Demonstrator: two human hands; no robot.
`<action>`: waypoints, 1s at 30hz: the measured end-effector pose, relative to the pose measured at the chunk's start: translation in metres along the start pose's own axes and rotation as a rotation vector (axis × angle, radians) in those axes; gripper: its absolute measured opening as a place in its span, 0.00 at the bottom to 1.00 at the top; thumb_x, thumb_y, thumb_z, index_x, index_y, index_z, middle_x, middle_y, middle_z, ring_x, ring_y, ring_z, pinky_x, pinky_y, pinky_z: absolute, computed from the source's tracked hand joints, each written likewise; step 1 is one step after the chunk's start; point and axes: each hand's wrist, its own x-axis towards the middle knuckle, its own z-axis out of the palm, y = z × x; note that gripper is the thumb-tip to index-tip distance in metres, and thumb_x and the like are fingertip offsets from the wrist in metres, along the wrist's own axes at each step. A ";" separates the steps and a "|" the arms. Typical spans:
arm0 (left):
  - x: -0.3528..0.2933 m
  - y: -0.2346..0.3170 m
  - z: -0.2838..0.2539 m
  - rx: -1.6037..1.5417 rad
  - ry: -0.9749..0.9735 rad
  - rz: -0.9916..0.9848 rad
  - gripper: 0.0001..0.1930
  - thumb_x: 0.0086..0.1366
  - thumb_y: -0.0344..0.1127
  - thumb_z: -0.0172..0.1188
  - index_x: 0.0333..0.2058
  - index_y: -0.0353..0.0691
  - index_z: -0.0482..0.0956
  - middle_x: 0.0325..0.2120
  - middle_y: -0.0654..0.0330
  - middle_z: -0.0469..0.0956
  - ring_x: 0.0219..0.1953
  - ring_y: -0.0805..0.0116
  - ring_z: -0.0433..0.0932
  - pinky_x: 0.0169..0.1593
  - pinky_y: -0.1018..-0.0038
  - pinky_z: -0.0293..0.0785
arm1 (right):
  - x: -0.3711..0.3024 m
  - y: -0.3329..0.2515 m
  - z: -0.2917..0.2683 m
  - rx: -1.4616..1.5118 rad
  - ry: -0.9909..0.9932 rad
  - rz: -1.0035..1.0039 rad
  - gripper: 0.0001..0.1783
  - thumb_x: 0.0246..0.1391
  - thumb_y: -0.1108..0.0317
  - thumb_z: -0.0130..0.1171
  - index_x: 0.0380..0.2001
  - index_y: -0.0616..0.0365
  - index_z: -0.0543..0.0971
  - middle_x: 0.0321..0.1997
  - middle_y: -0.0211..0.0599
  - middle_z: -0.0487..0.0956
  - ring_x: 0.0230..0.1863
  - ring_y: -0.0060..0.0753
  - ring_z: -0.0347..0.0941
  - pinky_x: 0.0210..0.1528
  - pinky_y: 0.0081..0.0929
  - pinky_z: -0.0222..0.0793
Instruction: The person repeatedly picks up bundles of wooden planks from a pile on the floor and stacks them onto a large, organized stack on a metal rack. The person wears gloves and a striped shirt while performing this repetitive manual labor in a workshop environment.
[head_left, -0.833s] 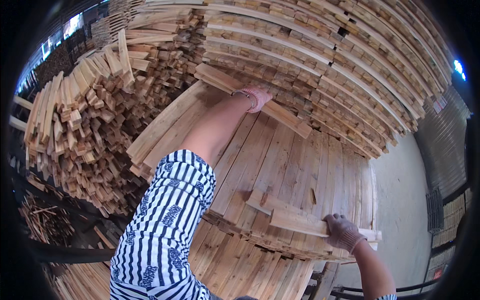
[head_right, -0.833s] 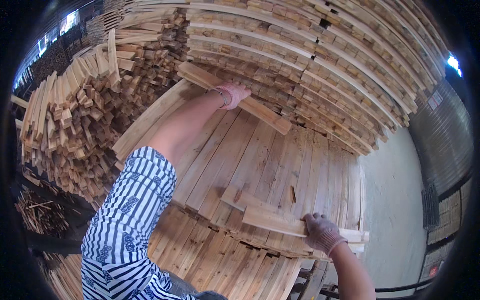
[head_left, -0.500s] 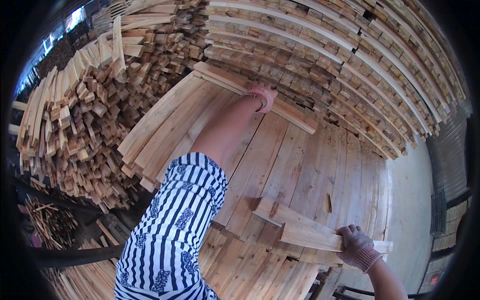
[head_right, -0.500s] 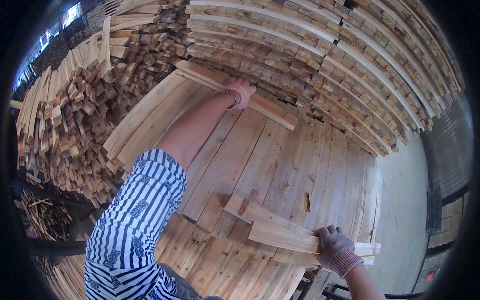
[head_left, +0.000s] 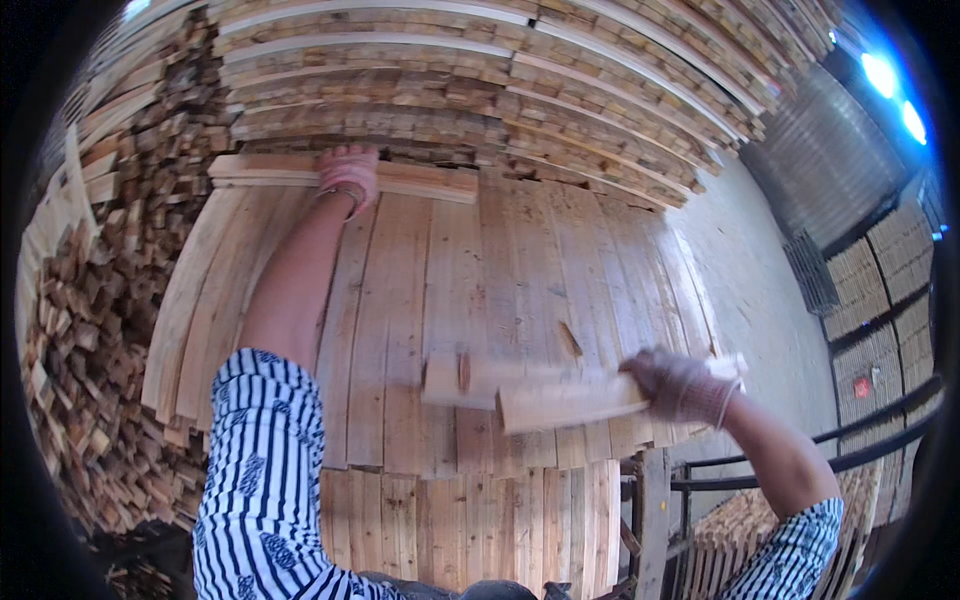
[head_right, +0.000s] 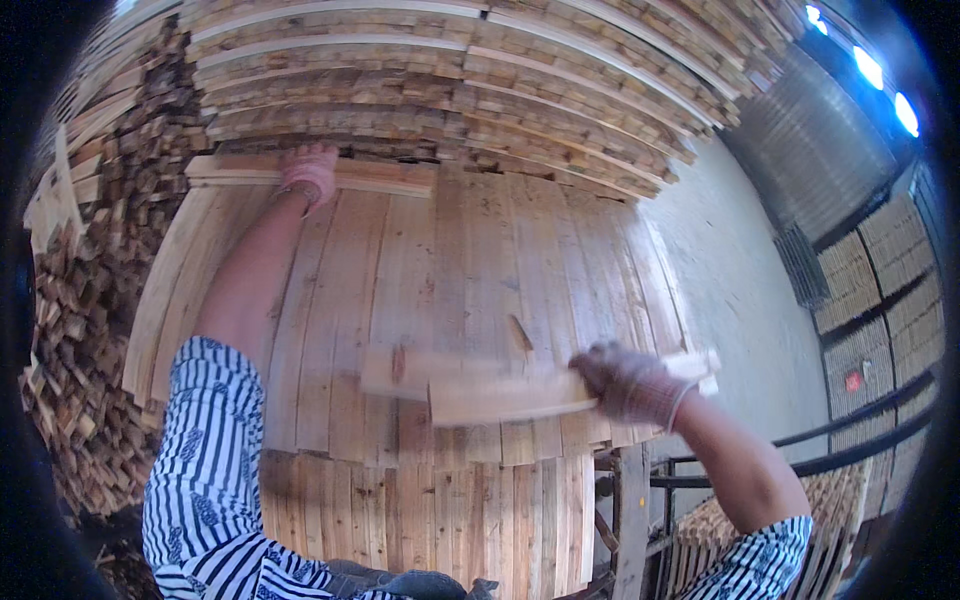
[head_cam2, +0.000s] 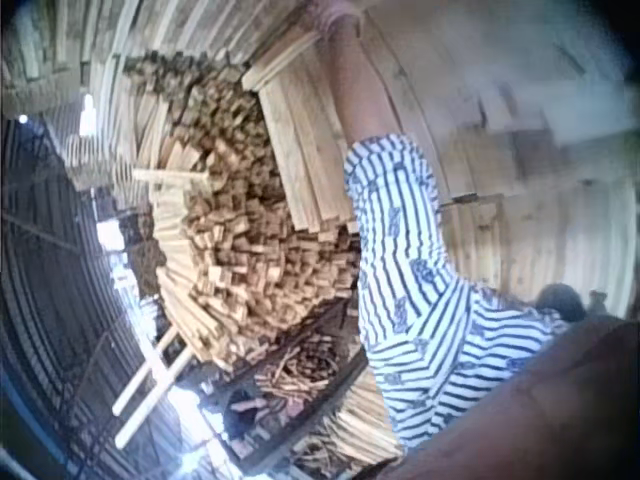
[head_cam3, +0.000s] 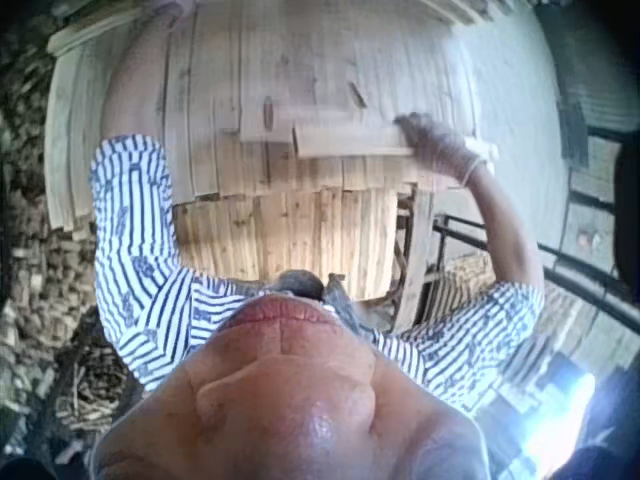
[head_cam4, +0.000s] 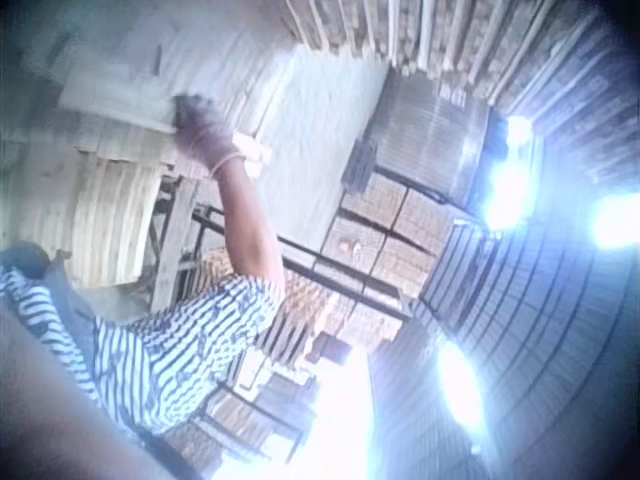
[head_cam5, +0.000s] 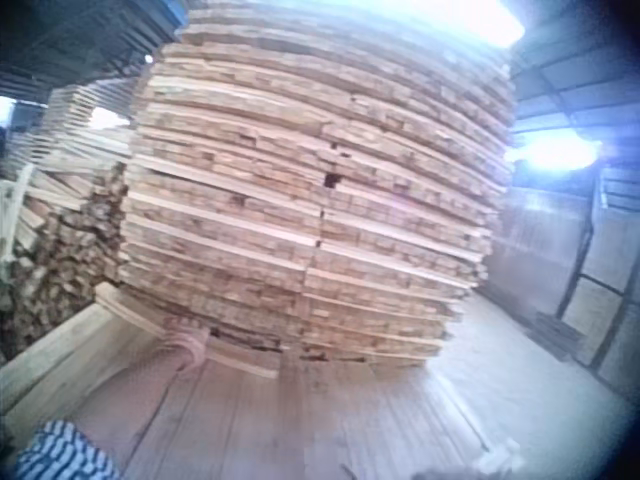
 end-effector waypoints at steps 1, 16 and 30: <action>0.003 0.007 -0.008 -0.003 0.014 -0.014 0.23 0.55 0.39 0.58 0.51 0.51 0.71 0.51 0.58 0.73 0.54 0.58 0.72 0.55 0.61 0.67 | 0.003 0.014 -0.011 -0.041 0.030 0.024 0.23 0.45 0.70 0.60 0.48 0.52 0.74 0.45 0.45 0.76 0.48 0.48 0.73 0.50 0.40 0.72; 0.005 0.001 -0.010 0.035 -0.027 -0.077 0.19 0.62 0.36 0.52 0.53 0.50 0.70 0.55 0.58 0.71 0.59 0.58 0.68 0.59 0.61 0.63 | 0.163 0.098 -0.045 0.006 0.145 0.286 0.36 0.30 0.67 0.68 0.51 0.53 0.73 0.47 0.47 0.79 0.52 0.51 0.74 0.53 0.42 0.68; 0.037 -0.009 0.042 -0.020 0.023 -0.005 0.24 0.60 0.37 0.56 0.56 0.45 0.67 0.57 0.52 0.69 0.60 0.54 0.67 0.61 0.61 0.64 | 0.227 0.124 -0.062 -0.140 0.182 0.328 0.26 0.47 0.63 0.56 0.52 0.54 0.76 0.51 0.46 0.79 0.56 0.45 0.73 0.57 0.40 0.68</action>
